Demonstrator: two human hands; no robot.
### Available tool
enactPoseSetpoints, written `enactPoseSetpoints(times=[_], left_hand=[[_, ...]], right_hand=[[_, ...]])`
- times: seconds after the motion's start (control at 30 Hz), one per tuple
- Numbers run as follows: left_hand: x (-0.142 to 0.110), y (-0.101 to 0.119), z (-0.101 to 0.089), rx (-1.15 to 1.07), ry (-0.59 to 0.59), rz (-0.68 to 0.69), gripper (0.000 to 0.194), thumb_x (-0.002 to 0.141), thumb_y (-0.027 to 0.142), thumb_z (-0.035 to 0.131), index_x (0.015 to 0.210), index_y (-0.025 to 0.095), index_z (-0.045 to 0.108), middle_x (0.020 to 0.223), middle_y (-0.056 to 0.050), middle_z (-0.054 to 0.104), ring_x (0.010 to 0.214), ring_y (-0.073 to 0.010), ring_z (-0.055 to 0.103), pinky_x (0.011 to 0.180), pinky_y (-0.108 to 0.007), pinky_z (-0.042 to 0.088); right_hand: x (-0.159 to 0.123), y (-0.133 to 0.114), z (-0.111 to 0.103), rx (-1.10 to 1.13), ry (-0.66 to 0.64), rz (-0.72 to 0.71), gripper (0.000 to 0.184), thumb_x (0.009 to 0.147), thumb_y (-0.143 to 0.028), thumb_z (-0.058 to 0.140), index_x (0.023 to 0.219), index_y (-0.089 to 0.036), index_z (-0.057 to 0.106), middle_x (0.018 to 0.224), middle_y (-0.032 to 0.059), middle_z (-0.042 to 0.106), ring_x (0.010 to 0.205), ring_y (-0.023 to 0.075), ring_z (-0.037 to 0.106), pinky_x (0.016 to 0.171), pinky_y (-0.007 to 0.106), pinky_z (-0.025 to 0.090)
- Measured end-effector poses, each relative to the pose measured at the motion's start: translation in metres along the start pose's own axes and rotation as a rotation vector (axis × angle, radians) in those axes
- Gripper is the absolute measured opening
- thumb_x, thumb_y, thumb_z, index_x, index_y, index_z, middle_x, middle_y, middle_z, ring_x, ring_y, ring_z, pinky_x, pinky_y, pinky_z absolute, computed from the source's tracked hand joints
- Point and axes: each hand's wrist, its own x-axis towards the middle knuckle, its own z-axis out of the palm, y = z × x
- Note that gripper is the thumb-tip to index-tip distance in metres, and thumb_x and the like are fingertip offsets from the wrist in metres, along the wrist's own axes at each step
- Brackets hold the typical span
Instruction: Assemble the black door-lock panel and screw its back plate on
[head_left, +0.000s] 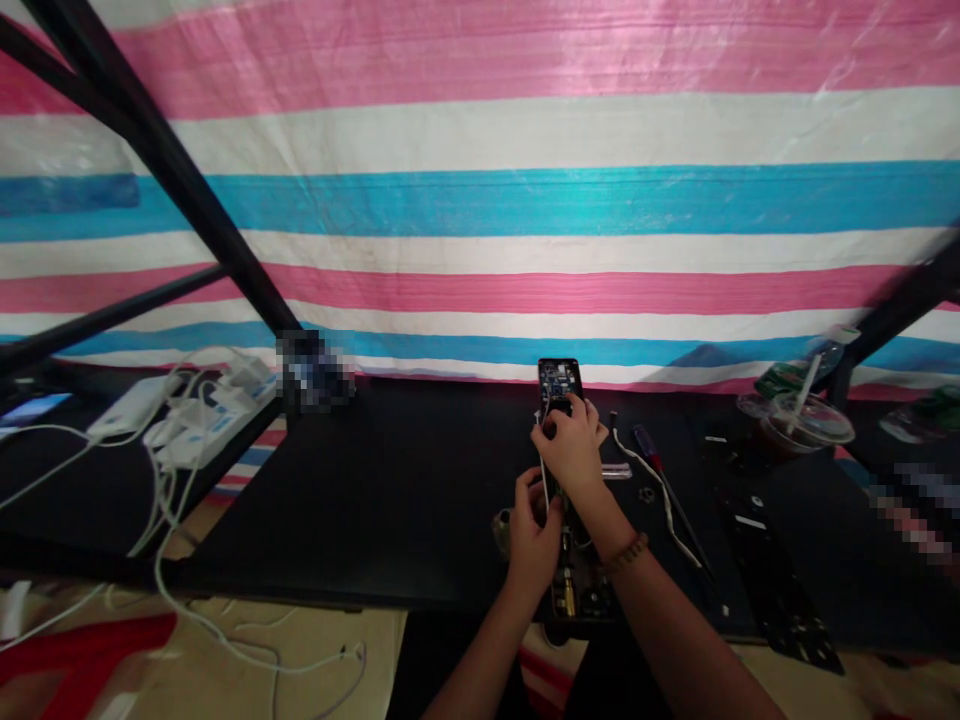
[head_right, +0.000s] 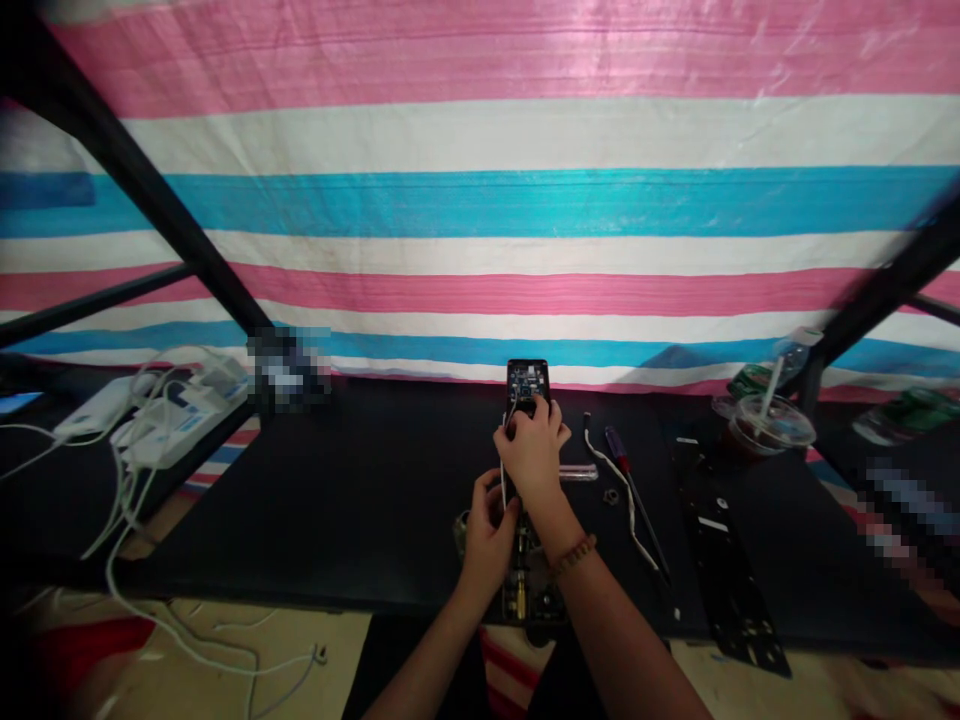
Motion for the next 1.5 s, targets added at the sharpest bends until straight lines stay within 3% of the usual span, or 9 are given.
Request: enactPoseSetpoints(times=[0.23, 0.37, 0.53, 0.63, 0.83, 1.07, 1.2, 1.4, 1.5], left_hand=[[0.0, -0.001, 0.002, -0.036, -0.027, 0.017, 0.037, 0.088, 0.024, 0.062, 0.122, 0.024, 0.048, 0.105, -0.006, 0.072, 0.093, -0.0193, 0.07, 0.085, -0.032, 0.053], [0.0, -0.001, 0.002, -0.021, -0.04, 0.029, 0.037, 0.088, 0.02, 0.06, 0.122, 0.024, 0.047, 0.103, -0.005, 0.071, 0.091, -0.0182, 0.07, 0.086, -0.032, 0.053], [-0.001, -0.001, 0.002, -0.008, -0.027, 0.028, 0.038, 0.088, 0.021, 0.062, 0.123, 0.024, 0.048, 0.103, -0.006, 0.071, 0.092, -0.0192, 0.071, 0.084, -0.032, 0.052], [-0.002, -0.002, 0.002, -0.018, -0.034, 0.028, 0.037, 0.088, 0.021, 0.061, 0.122, 0.024, 0.048, 0.103, -0.006, 0.071, 0.092, -0.0192, 0.071, 0.085, -0.033, 0.053], [-0.001, -0.003, 0.002, -0.042, -0.043, 0.015, 0.039, 0.088, 0.02, 0.06, 0.124, 0.024, 0.045, 0.106, -0.006, 0.071, 0.095, -0.0185, 0.071, 0.087, -0.033, 0.053], [-0.002, -0.001, 0.003, -0.05, -0.04, 0.008, 0.042, 0.088, 0.022, 0.061, 0.128, 0.023, 0.047, 0.111, -0.007, 0.072, 0.097, -0.0185, 0.071, 0.087, -0.032, 0.054], [-0.001, -0.002, 0.002, -0.017, -0.048, 0.014, 0.046, 0.088, 0.022, 0.06, 0.134, 0.022, 0.051, 0.118, -0.008, 0.071, 0.103, -0.0187, 0.07, 0.092, -0.031, 0.053], [-0.001, -0.004, 0.001, -0.029, -0.053, -0.004, 0.075, 0.089, 0.021, 0.058, 0.157, 0.024, 0.027, 0.135, -0.008, 0.066, 0.115, -0.0186, 0.067, 0.104, -0.035, 0.048], [-0.001, -0.001, 0.0, 0.015, -0.031, 0.008, 0.068, 0.087, 0.023, 0.06, 0.152, 0.021, 0.04, 0.141, -0.008, 0.063, 0.127, -0.0203, 0.061, 0.112, -0.037, 0.042]], right_hand=[[0.006, 0.033, -0.017, 0.389, 0.054, -0.069, 0.025, 0.088, -0.037, 0.06, 0.07, -0.021, 0.069, 0.121, 0.0137, 0.064, 0.113, 0.0291, 0.06, 0.103, 0.049, 0.042], [-0.007, 0.046, -0.017, 0.321, 0.003, -0.157, 0.022, 0.088, -0.034, 0.06, 0.077, -0.022, 0.074, 0.129, 0.0138, 0.061, 0.122, 0.0317, 0.055, 0.106, 0.053, 0.04], [-0.018, 0.052, -0.008, 0.175, -0.063, -0.219, 0.018, 0.087, -0.027, 0.061, 0.082, -0.023, 0.079, 0.152, 0.0109, 0.046, 0.141, 0.0397, 0.033, 0.107, 0.065, 0.034], [-0.014, 0.054, -0.007, 0.187, -0.059, -0.21, 0.013, 0.084, -0.028, 0.068, 0.078, -0.026, 0.08, 0.152, 0.0068, 0.046, 0.139, 0.0389, 0.035, 0.106, 0.065, 0.035], [-0.009, 0.054, -0.007, 0.203, -0.038, -0.178, 0.004, 0.078, -0.027, 0.077, 0.077, -0.027, 0.081, 0.139, 0.0102, 0.055, 0.129, 0.0356, 0.046, 0.105, 0.058, 0.039], [-0.014, 0.036, -0.011, 0.044, -0.124, -0.142, 0.012, 0.081, -0.02, 0.069, 0.08, -0.024, 0.08, 0.149, 0.012, 0.047, 0.135, 0.0392, 0.039, 0.1, 0.061, 0.038], [-0.013, 0.031, -0.013, 0.073, -0.118, -0.08, 0.01, 0.079, -0.02, 0.07, 0.079, -0.024, 0.08, 0.149, 0.0107, 0.047, 0.133, 0.0388, 0.04, 0.1, 0.06, 0.038], [-0.006, 0.041, -0.011, 0.149, -0.125, -0.078, 0.011, 0.077, -0.019, 0.072, 0.078, -0.026, 0.08, 0.148, 0.0073, 0.049, 0.132, 0.0358, 0.043, 0.105, 0.057, 0.037], [-0.003, 0.045, -0.01, 0.141, -0.158, -0.075, 0.01, 0.075, -0.018, 0.073, 0.078, -0.026, 0.079, 0.148, 0.0076, 0.049, 0.132, 0.0364, 0.043, 0.105, 0.058, 0.037]])
